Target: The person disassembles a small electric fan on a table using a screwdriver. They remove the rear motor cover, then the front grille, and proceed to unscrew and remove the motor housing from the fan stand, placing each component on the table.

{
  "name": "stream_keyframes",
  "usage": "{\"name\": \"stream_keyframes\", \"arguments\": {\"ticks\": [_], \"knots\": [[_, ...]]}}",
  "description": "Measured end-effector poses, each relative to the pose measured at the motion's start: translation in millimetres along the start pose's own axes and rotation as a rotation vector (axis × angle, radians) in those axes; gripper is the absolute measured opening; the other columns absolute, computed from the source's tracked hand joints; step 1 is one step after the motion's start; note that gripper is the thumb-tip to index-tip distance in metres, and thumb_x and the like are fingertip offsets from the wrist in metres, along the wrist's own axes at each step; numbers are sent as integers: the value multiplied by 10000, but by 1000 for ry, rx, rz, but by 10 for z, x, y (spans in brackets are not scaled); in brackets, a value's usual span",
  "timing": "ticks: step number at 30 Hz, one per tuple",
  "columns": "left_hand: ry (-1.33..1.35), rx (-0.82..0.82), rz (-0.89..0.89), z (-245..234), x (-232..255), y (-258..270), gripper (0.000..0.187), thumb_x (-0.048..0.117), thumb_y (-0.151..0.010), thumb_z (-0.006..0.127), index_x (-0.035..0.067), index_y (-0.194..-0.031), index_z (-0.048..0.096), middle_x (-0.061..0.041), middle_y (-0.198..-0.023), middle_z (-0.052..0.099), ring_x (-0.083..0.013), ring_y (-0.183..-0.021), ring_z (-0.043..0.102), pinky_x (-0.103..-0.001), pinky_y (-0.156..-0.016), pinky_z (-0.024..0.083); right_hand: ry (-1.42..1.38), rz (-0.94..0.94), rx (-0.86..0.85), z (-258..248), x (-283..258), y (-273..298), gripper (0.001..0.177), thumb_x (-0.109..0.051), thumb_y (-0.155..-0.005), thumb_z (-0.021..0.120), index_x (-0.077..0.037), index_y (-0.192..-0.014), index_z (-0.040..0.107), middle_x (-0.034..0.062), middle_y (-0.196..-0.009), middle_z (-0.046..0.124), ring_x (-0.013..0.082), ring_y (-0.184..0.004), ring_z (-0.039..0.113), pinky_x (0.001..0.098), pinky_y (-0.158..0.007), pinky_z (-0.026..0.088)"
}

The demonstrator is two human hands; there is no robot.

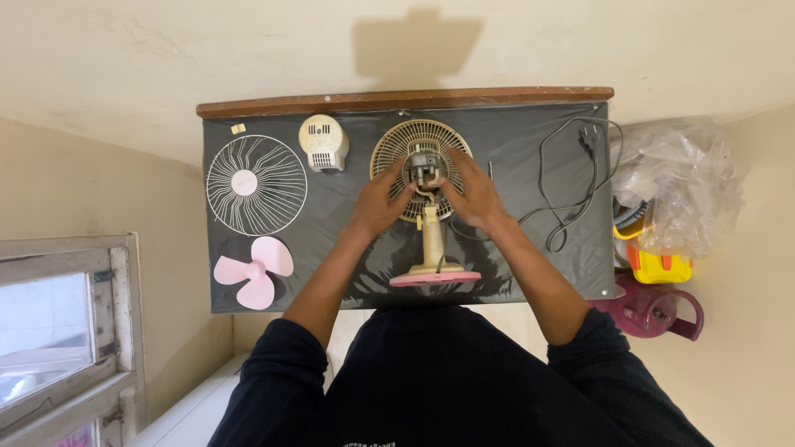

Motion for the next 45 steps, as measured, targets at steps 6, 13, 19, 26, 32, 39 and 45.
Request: {"name": "stream_keyframes", "arguments": {"ticks": [6,13,19,26,32,39,45], "knots": [[-112,70,-55,22,-197,24,568,311,-1036,599,4,-1499,482,-270,-1496,533,-415,-1409,497,-448,-1158,409,-28,106,112,-120,193,23,477,-219,-1064,515,69,-1445,517,305,-1469,541,455,-1386,514,468,-1167,398],[-183,50,-159,42,-335,35,593,303,-987,622,48,-1505,486,-294,-1566,412,-447,-1421,447,-461,-1143,403,43,131,84,-118,322,-10,494,-220,-1018,591,63,-1418,526,299,-1434,557,445,-1320,544,462,-1101,447],[-218,11,-185,75,-394,8,629,309,-968,651,51,-1515,476,-313,-1583,364,-462,-1438,403,-473,-1159,373,77,197,14,14,498,-40,571,-273,-1004,611,66,-1448,491,295,-1481,503,451,-1359,500,470,-1128,409],[-207,66,-264,155,-575,-82,744,359,-926,696,11,-1526,428,-374,-1551,349,-495,-1432,372,-478,-1161,361,40,275,-26,162,688,-103,704,-343,-983,658,111,-1469,428,367,-1486,446,496,-1371,451,487,-1139,377],[-196,101,-310,169,-653,-137,827,401,-886,759,-8,-1524,427,-395,-1461,444,-504,-1365,456,-469,-1123,407,-10,411,-29,162,703,-157,789,-387,-890,730,86,-1459,456,324,-1367,575,431,-1267,577,466,-1078,450],[-61,196,-340,109,-513,-130,787,332,-836,809,-5,-1477,502,-243,-1305,650,-330,-1165,684,-389,-1001,535,-172,575,50,135,727,-125,798,-391,-751,810,50,-1375,578,212,-1163,735,286,-1051,738,378,-937,565],[-35,212,-395,38,-343,-98,793,315,-801,814,17,-1475,523,-217,-1266,663,-326,-1133,691,-388,-963,542,-270,559,119,147,760,-45,837,-369,-754,825,53,-1413,526,210,-1227,711,280,-1098,732,372,-958,578]]}}
Point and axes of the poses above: each hand's wrist, its own y-axis away from the middle knuckle, its own z-axis out of the palm, x = y × z, the point moved 5 cm from there along -y, towards the middle knuckle
